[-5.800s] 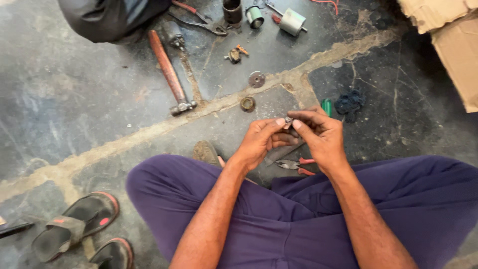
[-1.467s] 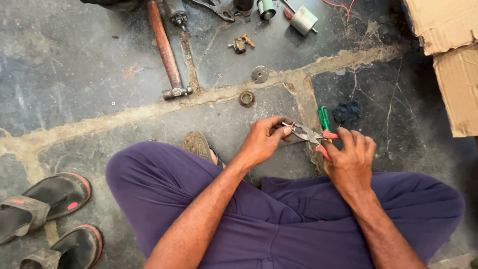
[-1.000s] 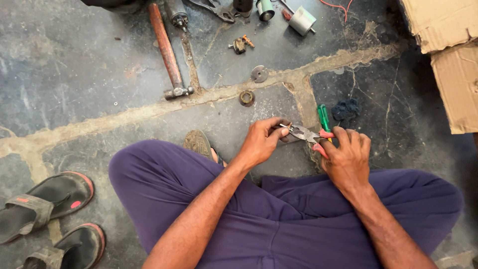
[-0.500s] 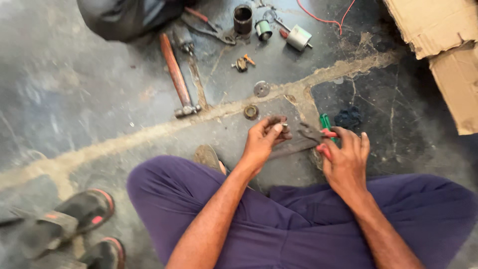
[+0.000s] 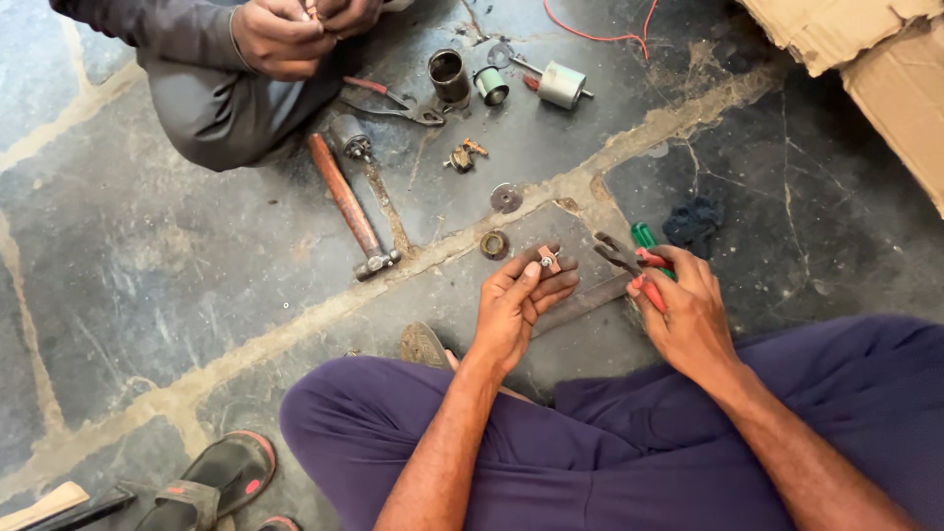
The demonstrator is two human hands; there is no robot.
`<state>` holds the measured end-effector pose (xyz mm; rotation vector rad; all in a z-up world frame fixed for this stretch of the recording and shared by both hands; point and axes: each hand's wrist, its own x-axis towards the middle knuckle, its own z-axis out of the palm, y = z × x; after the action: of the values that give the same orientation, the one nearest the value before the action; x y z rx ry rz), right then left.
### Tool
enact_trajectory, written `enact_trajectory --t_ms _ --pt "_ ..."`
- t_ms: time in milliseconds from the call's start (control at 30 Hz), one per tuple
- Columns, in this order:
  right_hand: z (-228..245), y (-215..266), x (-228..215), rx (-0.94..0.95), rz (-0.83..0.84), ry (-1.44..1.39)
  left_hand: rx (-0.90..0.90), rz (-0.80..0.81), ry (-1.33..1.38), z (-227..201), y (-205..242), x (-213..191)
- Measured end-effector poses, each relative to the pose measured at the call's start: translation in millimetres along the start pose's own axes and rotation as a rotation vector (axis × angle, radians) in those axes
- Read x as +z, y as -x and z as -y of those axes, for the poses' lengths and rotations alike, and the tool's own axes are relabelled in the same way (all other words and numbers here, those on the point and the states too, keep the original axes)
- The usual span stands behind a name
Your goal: The person sits on the floor and uses pliers to bend and shape a small metal component. They repeatedly adjust the piece with their hands and the tool, working on a small electrical part among scattered tools and motor components.
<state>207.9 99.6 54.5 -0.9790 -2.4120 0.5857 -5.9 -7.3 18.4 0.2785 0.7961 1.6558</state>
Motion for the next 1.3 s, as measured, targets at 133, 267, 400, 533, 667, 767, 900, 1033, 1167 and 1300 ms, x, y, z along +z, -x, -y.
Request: enact_trajectory --t_ms 133,267,400,533,667,767,900,1033,1167,1300 --pt "0.5 -3.4 -0.1 -0.003 0.002 -0.004 0.003 -0.01 -0.036 -2.4 0.2 3.2" --pt "-1.0 -3.8 1.6 0.0 0.021 -0.005 0.003 -0.031 -0.075 -3.4 0.0 5.6" --pt "-2.1 -2.7 2.8 -0.007 0.029 -0.008 0.023 -0.075 -0.122 -1.9 -0.4 5.5" --pt "-2.5 -5.5 6.3 0.014 0.057 -0.053 0.052 -0.166 -0.196 0.4 -7.5 -1.0" --pt "-5.9 -3.0 10.6 0.028 0.18 -0.031 0.071 -0.211 -0.133 6.3 -12.6 -12.6" --pt "-12.8 1.6 16.9 -0.008 0.273 0.043 0.078 -0.212 -0.02 7.0 -10.3 -19.8" --pt "-22.4 10.4 25.2 -0.021 0.396 0.12 0.176 -0.13 0.089 -8.9 6.2 -5.2" --pt "-37.5 18.8 36.7 -0.018 0.509 0.136 0.364 -0.003 0.179 -32.3 43.4 43.2" --pt "-56.1 25.6 47.0 -0.005 0.604 0.243 0.588 0.154 0.291 -54.3 98.0 107.5" --pt "-60.0 34.6 44.7 -0.03 0.567 0.285 0.684 0.241 0.32 -74.9 154.8 163.2"
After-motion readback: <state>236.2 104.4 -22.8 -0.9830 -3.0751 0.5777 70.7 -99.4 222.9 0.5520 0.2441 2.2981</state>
